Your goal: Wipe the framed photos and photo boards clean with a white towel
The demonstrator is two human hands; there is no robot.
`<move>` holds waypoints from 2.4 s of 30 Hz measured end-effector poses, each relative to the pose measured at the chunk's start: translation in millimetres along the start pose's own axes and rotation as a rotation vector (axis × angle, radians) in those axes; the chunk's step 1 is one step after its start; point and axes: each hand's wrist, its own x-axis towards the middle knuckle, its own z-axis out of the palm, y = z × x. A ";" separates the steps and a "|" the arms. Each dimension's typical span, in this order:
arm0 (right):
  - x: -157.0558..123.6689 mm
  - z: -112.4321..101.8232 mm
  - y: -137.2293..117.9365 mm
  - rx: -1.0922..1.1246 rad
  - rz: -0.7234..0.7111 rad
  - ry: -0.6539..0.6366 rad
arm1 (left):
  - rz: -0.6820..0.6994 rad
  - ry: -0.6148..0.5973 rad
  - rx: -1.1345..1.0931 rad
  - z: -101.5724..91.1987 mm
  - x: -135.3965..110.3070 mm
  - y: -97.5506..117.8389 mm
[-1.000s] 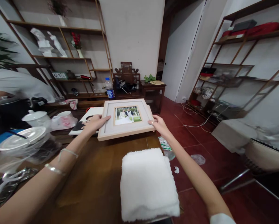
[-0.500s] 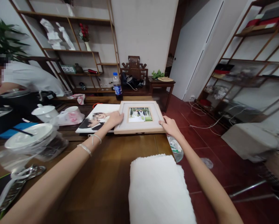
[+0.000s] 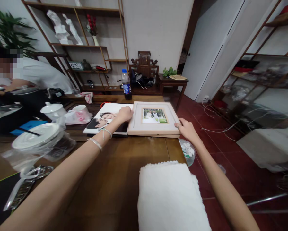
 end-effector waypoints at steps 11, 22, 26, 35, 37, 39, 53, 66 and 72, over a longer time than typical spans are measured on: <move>-9.1 9.6 -6.9 -0.109 0.137 -0.018 | 0.025 -0.016 0.164 3.8 -5.2 15.1; -7.1 10.2 -6.2 0.018 0.212 -0.068 | 0.021 -0.035 0.172 3.0 -5.3 21.4; -4.0 9.9 -1.1 0.042 0.207 -0.101 | 0.046 -0.137 0.125 -15.2 -20.6 15.4; -3.4 1.8 -1.6 0.096 0.138 -0.122 | 0.316 -0.269 -0.244 -14.2 -79.8 -18.0; -2.6 -1.0 -1.3 0.104 0.105 -0.136 | 0.271 -0.284 -0.260 -6.6 -80.0 -19.0; -1.9 -2.4 0.7 0.109 0.074 -0.147 | 0.256 -0.283 -0.237 -2.3 -79.7 -18.8; -3.0 -3.3 4.8 0.045 0.052 -0.217 | 0.266 -0.191 -0.138 11.1 -83.1 -27.9; -3.2 -3.0 1.5 0.052 0.060 -0.203 | 0.284 -0.173 -0.046 22.1 -92.6 -32.2; -2.7 -4.3 0.5 0.041 0.071 -0.207 | 0.271 -0.163 -0.045 26.6 -95.5 -31.6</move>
